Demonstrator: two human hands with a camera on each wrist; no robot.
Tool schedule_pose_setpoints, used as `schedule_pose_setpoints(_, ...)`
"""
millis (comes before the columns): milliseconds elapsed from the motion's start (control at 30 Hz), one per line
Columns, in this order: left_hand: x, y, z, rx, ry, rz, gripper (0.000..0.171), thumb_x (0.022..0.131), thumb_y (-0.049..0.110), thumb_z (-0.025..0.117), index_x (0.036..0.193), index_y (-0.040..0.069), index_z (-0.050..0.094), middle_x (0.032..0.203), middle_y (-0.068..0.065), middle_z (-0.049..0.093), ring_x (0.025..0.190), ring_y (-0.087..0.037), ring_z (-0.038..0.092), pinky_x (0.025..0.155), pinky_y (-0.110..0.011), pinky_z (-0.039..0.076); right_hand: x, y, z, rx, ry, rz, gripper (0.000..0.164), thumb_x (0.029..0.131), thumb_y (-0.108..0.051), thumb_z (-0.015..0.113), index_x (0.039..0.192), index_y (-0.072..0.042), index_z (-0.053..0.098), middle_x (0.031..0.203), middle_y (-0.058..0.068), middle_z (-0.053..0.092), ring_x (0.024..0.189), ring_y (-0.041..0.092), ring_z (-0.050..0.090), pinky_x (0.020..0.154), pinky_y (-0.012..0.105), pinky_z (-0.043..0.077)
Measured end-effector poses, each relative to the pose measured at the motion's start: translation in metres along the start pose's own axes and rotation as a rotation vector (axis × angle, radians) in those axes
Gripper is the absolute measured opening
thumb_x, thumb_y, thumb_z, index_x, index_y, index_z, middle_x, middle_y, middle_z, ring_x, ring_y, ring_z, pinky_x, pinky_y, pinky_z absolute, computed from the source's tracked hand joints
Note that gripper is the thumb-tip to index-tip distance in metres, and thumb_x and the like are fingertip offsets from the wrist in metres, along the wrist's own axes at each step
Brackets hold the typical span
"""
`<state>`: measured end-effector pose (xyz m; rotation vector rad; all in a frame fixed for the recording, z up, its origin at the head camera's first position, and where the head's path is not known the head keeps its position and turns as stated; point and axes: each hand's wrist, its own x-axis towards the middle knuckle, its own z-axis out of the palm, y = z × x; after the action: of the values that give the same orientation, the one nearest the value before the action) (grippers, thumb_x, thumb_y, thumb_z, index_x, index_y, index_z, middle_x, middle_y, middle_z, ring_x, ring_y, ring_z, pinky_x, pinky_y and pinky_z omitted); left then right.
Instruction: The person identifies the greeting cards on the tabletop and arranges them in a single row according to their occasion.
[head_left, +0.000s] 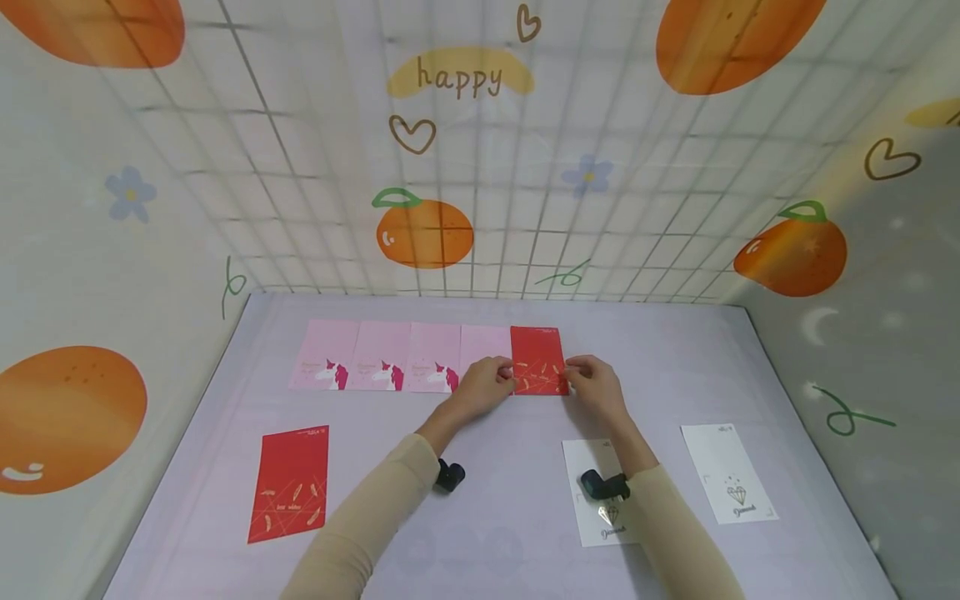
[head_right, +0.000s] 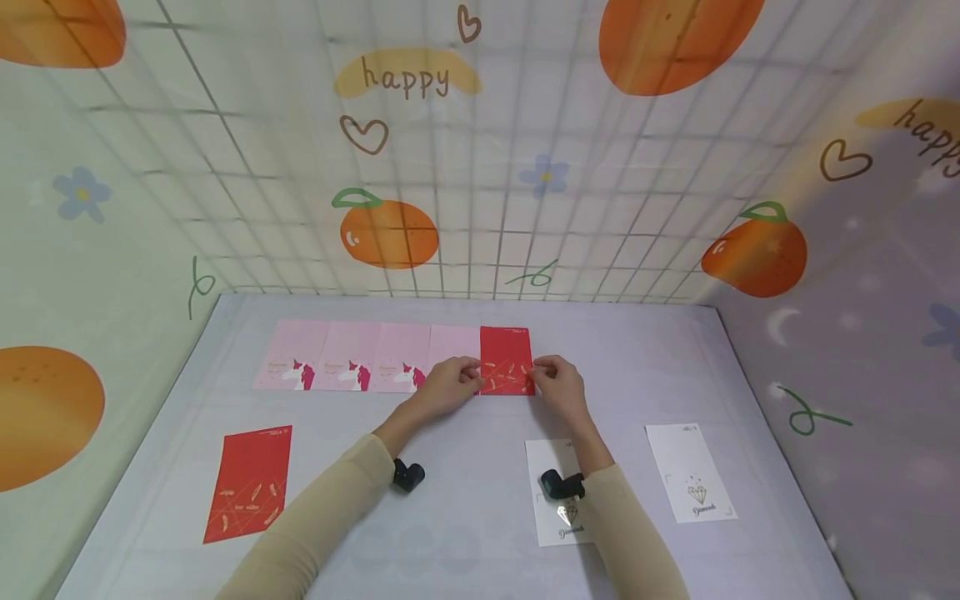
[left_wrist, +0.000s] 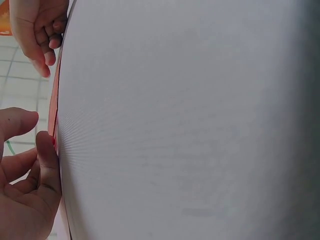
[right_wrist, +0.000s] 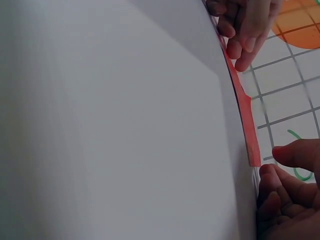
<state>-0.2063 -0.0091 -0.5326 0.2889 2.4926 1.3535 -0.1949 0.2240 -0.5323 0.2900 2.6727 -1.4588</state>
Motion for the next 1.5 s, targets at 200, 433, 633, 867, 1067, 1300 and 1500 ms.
schedule_pose_setpoints(200,0.001,0.0,0.0,0.008,-0.001,0.011,0.049,0.092,0.024,0.073,0.136,0.004,0.059,0.104,-0.001,0.062,0.089,-0.014,0.061,0.075,-0.025,0.056,0.0,0.0,-0.001,0.008,-0.002,0.006,0.034,0.098,-0.025,0.063,0.125,-0.003,0.062,0.117,0.014,0.063,0.102,0.028,0.058,0.086,0.04,0.054)
schedule_pose_setpoints(433,0.001,0.0,-0.001,0.01,-0.001,0.015,0.048,0.093,0.024,0.072,0.135,0.004,0.059,0.104,0.0,0.062,0.089,-0.014,0.061,0.076,-0.025,0.056,-0.001,-0.002,-0.001,0.0,-0.008,0.001,0.034,0.098,-0.024,0.063,0.125,-0.003,0.063,0.117,0.015,0.063,0.101,0.029,0.058,0.086,0.041,0.054)
schedule_pose_setpoints(633,-0.008,0.003,-0.004,0.014,0.01,0.049,0.046,0.093,0.023,0.072,0.134,0.006,0.06,0.106,0.0,0.063,0.09,-0.015,0.06,0.074,-0.024,0.055,-0.003,-0.003,-0.002,0.015,-0.026,0.005,0.033,0.098,-0.024,0.063,0.125,-0.004,0.063,0.117,0.014,0.063,0.102,0.029,0.059,0.084,0.039,0.055)
schedule_pose_setpoints(867,-0.024,0.007,-0.023,-0.021,0.086,0.139,0.034,0.095,0.019,0.07,0.127,0.007,0.064,0.106,0.0,0.065,0.094,-0.015,0.062,0.076,-0.027,0.055,-0.018,-0.019,-0.004,0.033,-0.011,-0.054,0.036,0.096,-0.027,0.067,0.127,-0.007,0.063,0.116,0.01,0.064,0.102,0.028,0.062,0.084,0.04,0.056)
schedule_pose_setpoints(1067,-0.048,0.005,-0.043,-0.05,0.149,0.182,0.032,0.095,0.019,0.07,0.123,0.006,0.066,0.105,0.001,0.067,0.093,-0.015,0.065,0.081,-0.031,0.055,-0.037,-0.038,-0.005,0.076,-0.022,-0.133,0.032,0.097,-0.023,0.067,0.125,-0.007,0.064,0.111,0.009,0.065,0.098,0.026,0.061,0.08,0.033,0.056)
schedule_pose_setpoints(1300,-0.082,-0.002,-0.061,-0.067,0.206,0.183,0.029,0.094,0.018,0.072,0.121,0.008,0.067,0.101,0.004,0.066,0.093,-0.014,0.064,0.082,-0.031,0.056,-0.058,-0.057,0.003,0.092,-0.035,-0.237,0.027,0.096,-0.02,0.069,0.12,-0.008,0.066,0.098,0.006,0.066,0.086,0.024,0.061,0.071,0.028,0.054)
schedule_pose_setpoints(1500,-0.106,-0.008,-0.073,-0.079,0.244,0.182,0.027,0.093,0.016,0.073,0.119,0.011,0.068,0.102,0.003,0.067,0.094,-0.014,0.066,0.084,-0.031,0.056,-0.072,-0.07,0.016,0.105,-0.054,-0.289,0.027,0.094,-0.016,0.071,0.12,-0.008,0.067,0.097,0.003,0.066,0.084,0.022,0.063,0.073,0.029,0.055)
